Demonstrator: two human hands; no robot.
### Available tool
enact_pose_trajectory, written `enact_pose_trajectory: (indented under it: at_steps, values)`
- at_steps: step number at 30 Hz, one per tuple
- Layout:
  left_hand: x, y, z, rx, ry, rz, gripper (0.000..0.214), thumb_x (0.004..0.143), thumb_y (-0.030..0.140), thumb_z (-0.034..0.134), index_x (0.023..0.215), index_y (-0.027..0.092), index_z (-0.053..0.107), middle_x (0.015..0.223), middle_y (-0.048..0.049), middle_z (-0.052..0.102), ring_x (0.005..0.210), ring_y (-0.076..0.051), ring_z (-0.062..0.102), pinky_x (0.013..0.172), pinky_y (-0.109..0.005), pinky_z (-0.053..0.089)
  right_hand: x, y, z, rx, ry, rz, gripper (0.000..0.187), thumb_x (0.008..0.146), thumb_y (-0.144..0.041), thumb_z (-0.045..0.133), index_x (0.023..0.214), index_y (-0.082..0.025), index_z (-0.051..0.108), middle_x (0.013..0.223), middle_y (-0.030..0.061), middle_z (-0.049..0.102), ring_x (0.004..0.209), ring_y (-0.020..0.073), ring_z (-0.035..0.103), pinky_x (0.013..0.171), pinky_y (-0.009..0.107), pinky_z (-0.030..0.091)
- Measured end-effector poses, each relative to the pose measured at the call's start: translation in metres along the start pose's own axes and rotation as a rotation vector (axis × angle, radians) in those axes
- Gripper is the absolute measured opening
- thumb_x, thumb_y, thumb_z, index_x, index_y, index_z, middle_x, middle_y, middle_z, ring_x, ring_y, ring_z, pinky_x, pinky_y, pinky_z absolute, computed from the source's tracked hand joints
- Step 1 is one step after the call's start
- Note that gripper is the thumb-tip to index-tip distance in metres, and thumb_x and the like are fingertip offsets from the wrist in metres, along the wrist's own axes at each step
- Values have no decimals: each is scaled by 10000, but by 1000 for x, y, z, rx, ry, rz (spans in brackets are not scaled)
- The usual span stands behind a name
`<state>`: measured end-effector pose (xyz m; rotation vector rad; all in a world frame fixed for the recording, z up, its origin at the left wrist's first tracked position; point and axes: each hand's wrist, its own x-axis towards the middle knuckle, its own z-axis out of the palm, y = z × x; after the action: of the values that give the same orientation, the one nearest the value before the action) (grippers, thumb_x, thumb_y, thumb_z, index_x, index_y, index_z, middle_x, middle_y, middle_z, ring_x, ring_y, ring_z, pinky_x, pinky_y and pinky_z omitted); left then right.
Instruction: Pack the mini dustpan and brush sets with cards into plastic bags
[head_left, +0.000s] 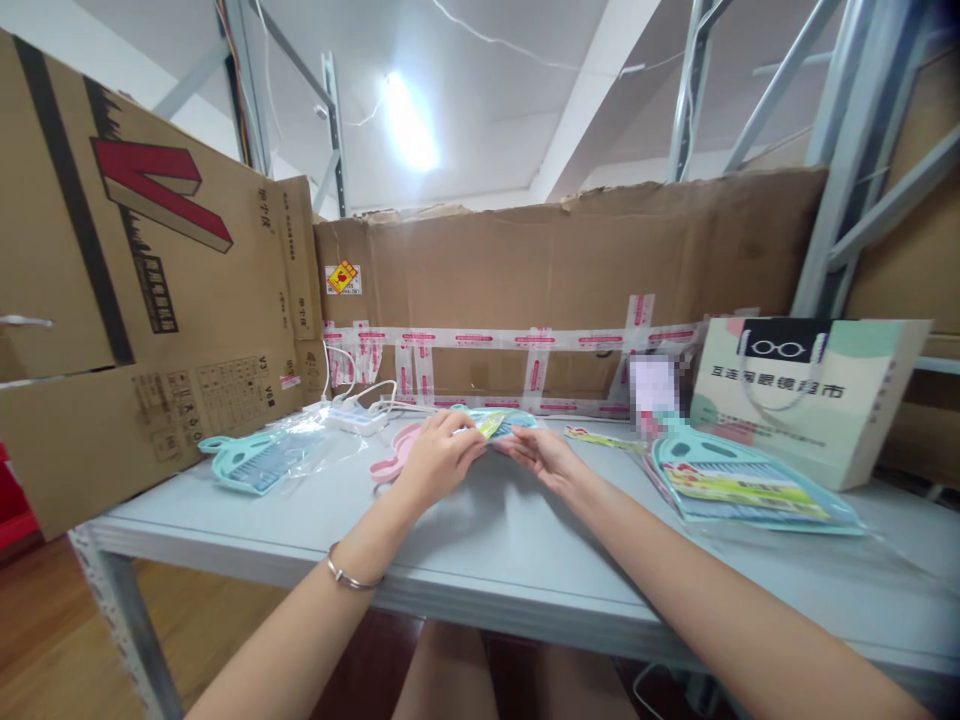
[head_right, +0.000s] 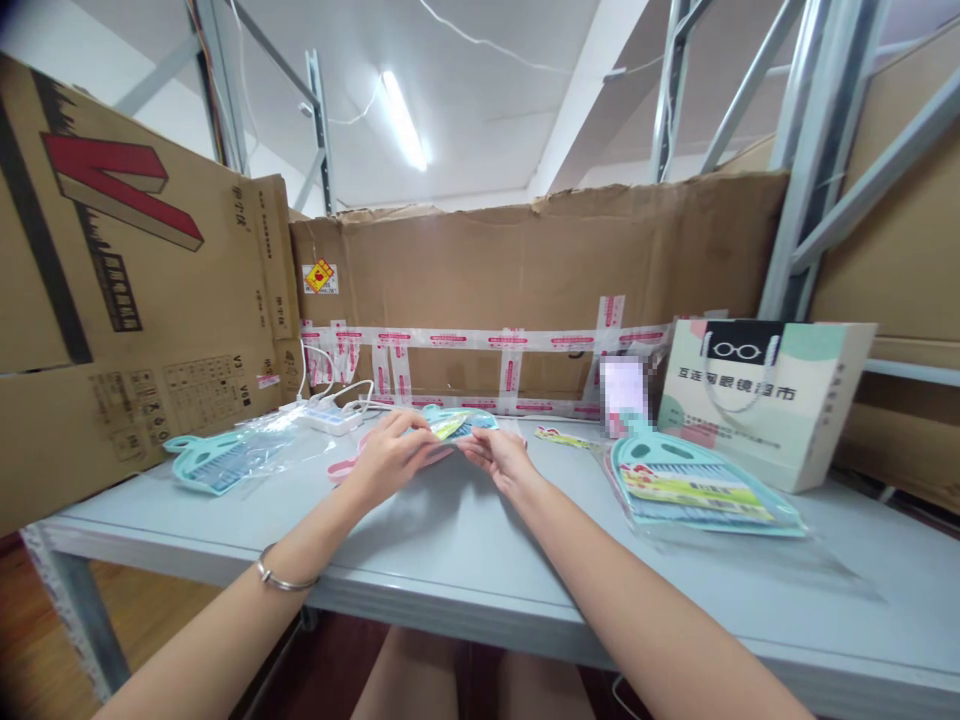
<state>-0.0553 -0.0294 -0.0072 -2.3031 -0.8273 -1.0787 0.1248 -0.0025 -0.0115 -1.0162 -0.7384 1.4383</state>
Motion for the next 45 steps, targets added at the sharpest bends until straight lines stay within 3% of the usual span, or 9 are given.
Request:
enact_pose_trajectory:
  at_steps: [7, 13, 17, 20, 22, 26, 33, 39, 45]
  values:
    - [-7, -17, -3, -42, -92, -37, 160, 857, 256, 512, 800, 222, 657, 858, -48, 605, 858, -176, 507, 782, -313, 383, 3, 0, -2, -8, 15, -9, 93, 813, -66, 534, 753, -121, 579, 559, 46, 662, 514, 112, 646, 494, 157, 528]
    - [-13, -20, -5, 146, -125, -299, 192, 832, 257, 535, 726, 220, 691, 991, -79, 631, 976, -242, 518, 858, -412, 361, 1, 1, -2, -36, 5, -38, 94, 823, -78, 537, 753, -132, 571, 556, 46, 665, 533, 120, 656, 494, 157, 529]
    - [-19, -18, -4, 56, -229, -443, 232, 822, 391, 538, 945, 275, 696, 1216, -102, 568, 1168, -321, 455, 962, -534, 284, 0, 0, -2, -27, 45, -24, 90, 836, -77, 518, 804, -137, 577, 523, 27, 651, 499, 102, 634, 483, 150, 524]
    - [-20, -18, -6, -111, -236, -463, 509, 684, 527, 651, 1120, 266, 620, 1372, -129, 440, 1286, -348, 340, 1016, -540, 246, 0, -3, -3, -12, 42, -15, 98, 840, -82, 514, 800, -136, 586, 533, 34, 654, 492, 96, 625, 506, 154, 533]
    - [-17, -20, -9, -281, -195, -439, 525, 651, 485, 690, 1112, 247, 612, 1388, -126, 419, 1291, -311, 353, 1029, -479, 281, 0, -4, -4, 11, 30, -30, 107, 837, -77, 518, 771, -136, 579, 538, 33, 655, 475, 90, 613, 515, 155, 538]
    - [-8, -19, -16, -579, -42, -533, 110, 743, 318, 610, 744, 208, 617, 1134, -91, 624, 1158, -245, 512, 974, -386, 375, -2, -7, -4, 35, -48, -70, 144, 833, -72, 528, 710, -143, 554, 545, 36, 653, 449, 88, 595, 488, 154, 530]
    - [-9, -7, -15, -617, 276, -578, 197, 733, 282, 608, 624, 218, 456, 795, -50, 617, 962, -203, 593, 774, -273, 469, -12, -13, -5, -11, -321, -205, 141, 754, -196, 664, 761, -198, 523, 631, -12, 663, 551, 115, 634, 620, 263, 554]
    - [-14, -8, -12, -417, 452, -451, 175, 776, 236, 548, 661, 220, 416, 754, -27, 536, 817, -155, 567, 729, -270, 463, -21, -13, -5, -118, -453, -327, 414, 610, -358, 774, 913, -226, 524, 700, -13, 668, 626, 139, 648, 716, 320, 534]
    - [-15, -9, -14, -273, 468, -417, 192, 780, 241, 535, 646, 220, 398, 716, -18, 535, 767, -151, 553, 712, -286, 465, -29, -11, -6, -301, -509, -587, 1151, 389, -163, 856, 1376, -331, 289, 1238, 71, 558, 951, 194, 632, 815, 320, 517]
